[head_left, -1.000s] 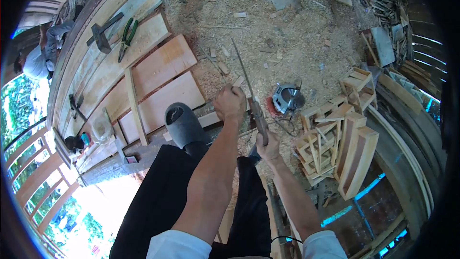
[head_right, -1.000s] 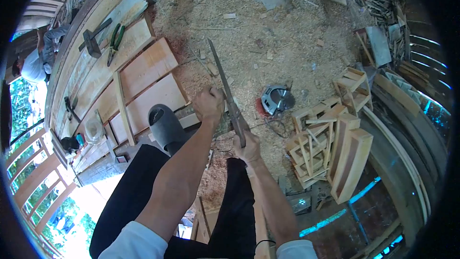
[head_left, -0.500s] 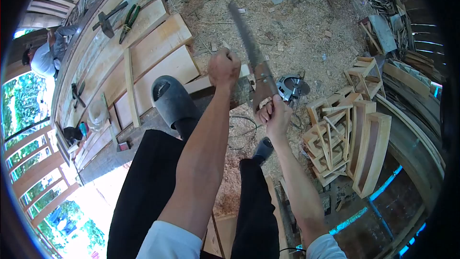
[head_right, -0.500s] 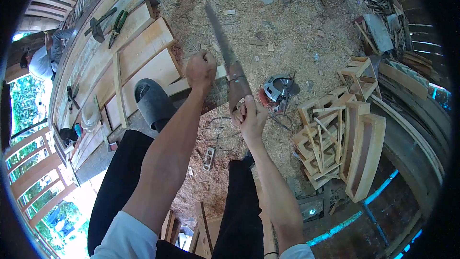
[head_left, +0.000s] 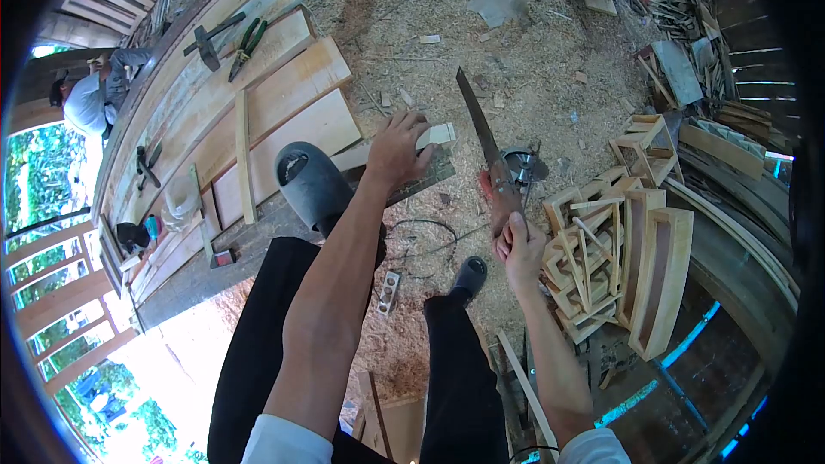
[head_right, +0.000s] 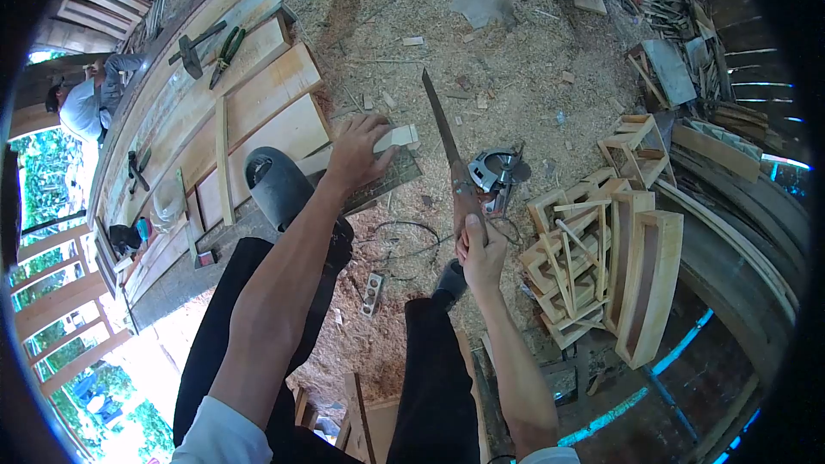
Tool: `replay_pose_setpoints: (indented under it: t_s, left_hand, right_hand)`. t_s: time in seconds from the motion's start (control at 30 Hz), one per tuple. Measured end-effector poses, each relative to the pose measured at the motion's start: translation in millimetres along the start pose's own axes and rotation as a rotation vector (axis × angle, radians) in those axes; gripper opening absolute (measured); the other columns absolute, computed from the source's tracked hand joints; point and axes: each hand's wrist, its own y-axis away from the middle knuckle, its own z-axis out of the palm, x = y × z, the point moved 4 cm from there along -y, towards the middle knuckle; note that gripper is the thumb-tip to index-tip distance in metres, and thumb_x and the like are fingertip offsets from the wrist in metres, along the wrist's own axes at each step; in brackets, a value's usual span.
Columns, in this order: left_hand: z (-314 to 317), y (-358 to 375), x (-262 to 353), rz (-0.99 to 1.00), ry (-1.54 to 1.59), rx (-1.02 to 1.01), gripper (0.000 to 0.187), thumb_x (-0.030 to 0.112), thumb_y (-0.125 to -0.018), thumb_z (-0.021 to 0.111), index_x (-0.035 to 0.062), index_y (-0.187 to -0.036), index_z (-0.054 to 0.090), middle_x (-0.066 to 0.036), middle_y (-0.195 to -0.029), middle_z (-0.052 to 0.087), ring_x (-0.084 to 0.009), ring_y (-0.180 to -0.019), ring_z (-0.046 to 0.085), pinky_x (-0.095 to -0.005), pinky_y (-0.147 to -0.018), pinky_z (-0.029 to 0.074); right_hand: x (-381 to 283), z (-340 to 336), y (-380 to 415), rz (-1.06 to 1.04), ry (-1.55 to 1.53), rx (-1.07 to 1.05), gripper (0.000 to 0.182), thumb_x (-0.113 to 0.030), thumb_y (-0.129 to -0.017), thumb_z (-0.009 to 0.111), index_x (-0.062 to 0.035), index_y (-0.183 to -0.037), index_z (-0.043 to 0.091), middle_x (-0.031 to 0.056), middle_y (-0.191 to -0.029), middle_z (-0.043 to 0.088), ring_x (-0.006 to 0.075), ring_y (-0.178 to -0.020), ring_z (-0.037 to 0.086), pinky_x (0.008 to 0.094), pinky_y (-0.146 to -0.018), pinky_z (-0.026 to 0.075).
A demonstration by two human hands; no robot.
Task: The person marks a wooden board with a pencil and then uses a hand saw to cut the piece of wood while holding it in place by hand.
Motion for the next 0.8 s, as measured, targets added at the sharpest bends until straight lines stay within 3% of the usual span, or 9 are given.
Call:
replay_pose_setpoints:
  t_s: [0.07,0.13,0.17,0.23,0.33,0.53,0.8]
  left_hand:
    - [0.8,-3.5,0.4,-0.008,0.041,0.004,0.025,0.020,-0.078,0.069,0.0063,-0.097,0.064,-0.012,-0.107,0.061,-0.0293,-0.105,0.056,-0.0422,-0.088,0.043]
    - [7.4,-5.0,-8.0,-0.319,0.175,-0.149,0.024,0.013,-0.074,0.070,0.0041,-0.093,0.058,-0.014,-0.100,0.061,-0.0317,-0.096,0.058,-0.0412,-0.082,0.046]
    - [7.2,-6.0,-6.6,-0.319,0.170,-0.151,0.024,0.013,-0.074,0.070,0.0041,-0.093,0.058,-0.014,-0.100,0.061,-0.0317,-0.096,0.058,-0.0412,-0.082,0.046]
    - [5.9,-8.1,1.1,-0.132,0.162,-0.054,0.026,0.010,-0.072,0.071,0.0028,-0.088,0.052,-0.015,-0.089,0.058,-0.0343,-0.087,0.058,-0.0411,-0.077,0.046]
    - [12.7,-1.7,0.7,-0.248,0.323,0.043,0.030,0.008,-0.068,0.073,0.0058,-0.089,0.052,-0.012,-0.085,0.054,-0.0341,-0.087,0.054,-0.0429,-0.076,0.044]
    - [13.5,9.0,15.4,-0.117,0.180,0.058,0.028,0.010,-0.069,0.072,0.0044,-0.089,0.054,-0.012,-0.085,0.055,-0.0329,-0.085,0.056,-0.0418,-0.075,0.042]
    - [18.8,15.4,26.6,-0.187,0.207,0.101,0.033,0.013,-0.069,0.075,0.0075,-0.092,0.052,-0.010,-0.091,0.056,-0.0309,-0.094,0.054,-0.0417,-0.083,0.037]
  right_hand:
    - [3.5,-3.8,4.4,-0.002,-0.010,0.018,0.044,-0.037,-0.096,0.055,-0.0064,-0.066,0.046,-0.0002,-0.053,0.043,0.0082,-0.043,0.040,0.0240,-0.040,0.029]
    - [0.3,-3.7,7.7,-0.007,-0.018,0.013,0.045,-0.037,-0.096,0.055,-0.0062,-0.066,0.046,0.0000,-0.053,0.043,0.0083,-0.044,0.041,0.0240,-0.041,0.029]
    - [-1.1,-3.4,9.3,-0.013,-0.023,0.010,0.045,-0.038,-0.096,0.056,-0.0060,-0.065,0.046,0.0001,-0.053,0.044,0.0084,-0.045,0.041,0.0239,-0.042,0.030]
    - [0.4,-4.2,12.4,-0.009,-0.030,-0.010,0.045,-0.037,-0.096,0.056,-0.0055,-0.066,0.046,0.0000,-0.054,0.043,0.0083,-0.045,0.041,0.0239,-0.042,0.030]
    - [-5.4,-2.9,16.4,-0.035,-0.030,-0.042,0.045,-0.037,-0.096,0.056,-0.0044,-0.066,0.048,-0.0003,-0.054,0.043,0.0079,-0.046,0.041,0.0239,-0.044,0.031]
    - [1.0,-3.1,17.1,-0.082,0.088,-0.085,0.045,-0.036,-0.097,0.053,-0.0040,-0.066,0.047,0.0000,-0.054,0.042,0.0079,-0.046,0.039,0.0245,-0.044,0.031]
    - [5.3,7.1,12.6,-0.069,0.035,-0.086,0.046,-0.036,-0.098,0.052,-0.0052,-0.065,0.043,0.0009,-0.052,0.040,0.0095,-0.044,0.039,0.0253,-0.044,0.033]
